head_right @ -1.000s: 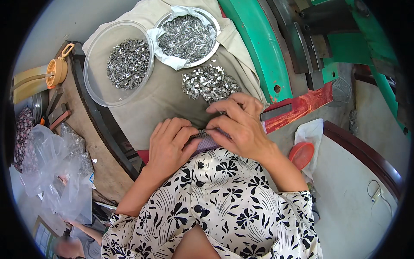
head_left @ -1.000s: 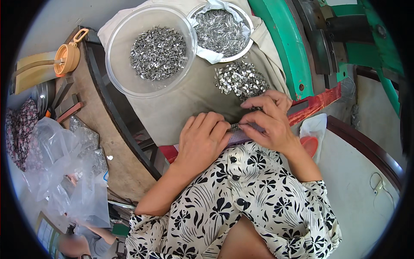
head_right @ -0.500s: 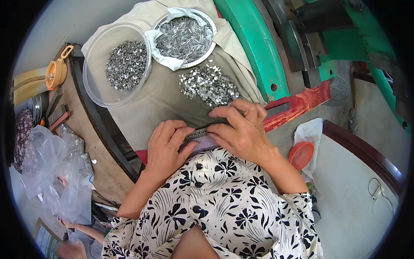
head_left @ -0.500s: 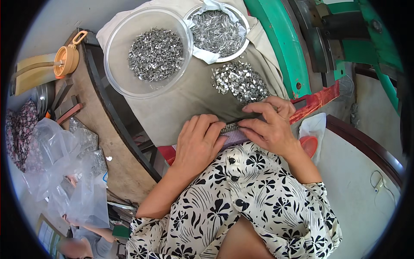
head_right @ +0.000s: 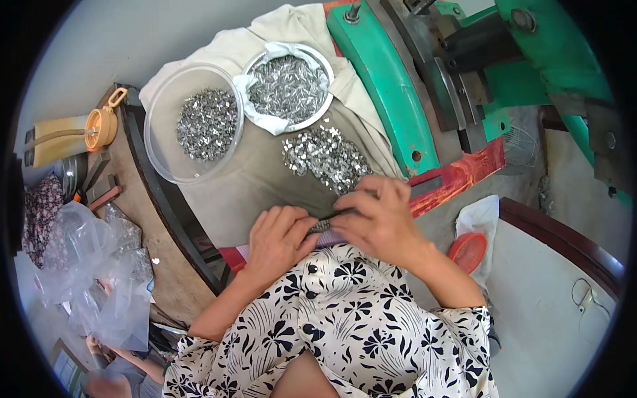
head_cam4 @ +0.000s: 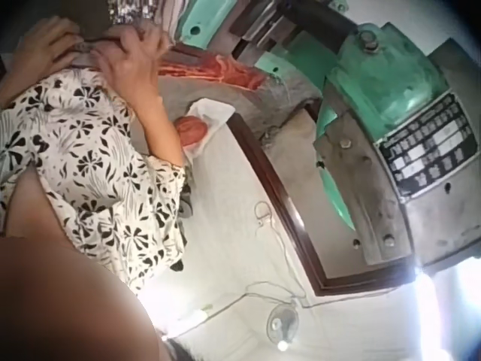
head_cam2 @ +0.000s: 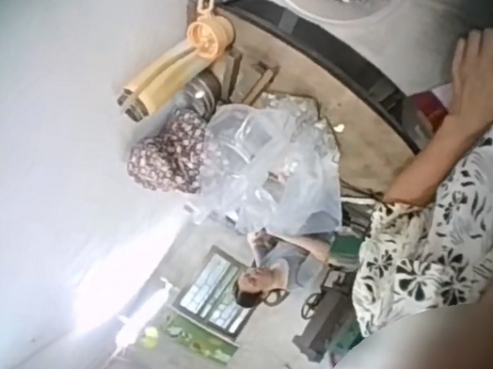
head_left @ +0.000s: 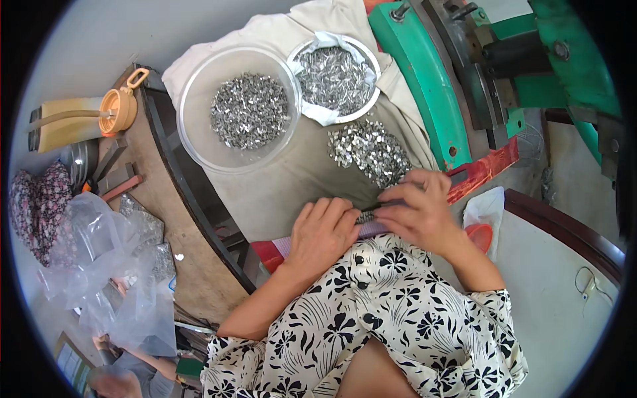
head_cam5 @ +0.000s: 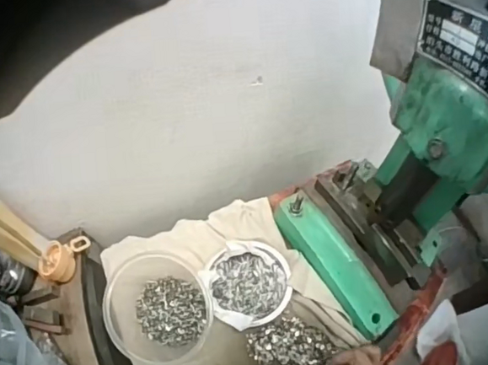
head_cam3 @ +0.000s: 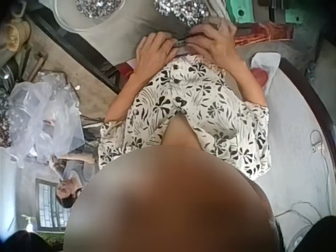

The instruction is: Manually arranging small metal components into a jig and then using a mechanical press machine to process them.

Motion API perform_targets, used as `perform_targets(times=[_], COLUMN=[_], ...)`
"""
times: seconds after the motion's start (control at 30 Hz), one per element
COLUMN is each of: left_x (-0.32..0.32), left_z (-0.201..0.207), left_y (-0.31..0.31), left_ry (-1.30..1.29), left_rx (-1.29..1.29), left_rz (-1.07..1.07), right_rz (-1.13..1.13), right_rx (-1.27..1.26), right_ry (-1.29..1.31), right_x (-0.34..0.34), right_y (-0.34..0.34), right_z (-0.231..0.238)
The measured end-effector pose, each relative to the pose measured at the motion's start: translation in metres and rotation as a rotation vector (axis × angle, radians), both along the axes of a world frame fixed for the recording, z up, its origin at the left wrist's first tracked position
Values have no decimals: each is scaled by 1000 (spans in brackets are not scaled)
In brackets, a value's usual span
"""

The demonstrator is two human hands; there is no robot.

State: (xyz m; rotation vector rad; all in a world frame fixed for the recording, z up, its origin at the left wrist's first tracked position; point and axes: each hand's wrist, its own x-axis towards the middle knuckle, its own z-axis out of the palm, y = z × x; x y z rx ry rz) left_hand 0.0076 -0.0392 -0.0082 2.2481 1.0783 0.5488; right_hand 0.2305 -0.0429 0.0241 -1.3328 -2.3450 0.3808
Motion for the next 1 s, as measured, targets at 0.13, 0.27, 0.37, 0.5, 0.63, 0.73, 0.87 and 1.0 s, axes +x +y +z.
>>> perform_targets(times=[0.13,0.27,0.37,0.5,0.63,0.73,0.87,1.0], left_x=[2,-5,-15,-20,-18,-16,-14,-8], left_z=[3,15,23,27,32,38,46,56], left_y=[3,10,21,30,37,45,62,87], left_ry=[16,-24,-67,-72,-122,-188,-269,-281], left_rx=[7,-13,-1,57,58,68,152,260], left_rz=[-37,-32,5,95,103,137,216,275], right_rz=[-171,-123,-127,-59,-40,-17,-123,-217], right_rx=[-23,14,-157,-164,-187,-215,-354,-536], right_ry=[264,217,-176,-302,-344,-238,89,431], right_x=[1,-12,-21,-29,-39,-34,-25,-22], right_y=[46,119,150,159,163,161,160,163], right_z=[10,7,12,18,7,-2,-6,-2])
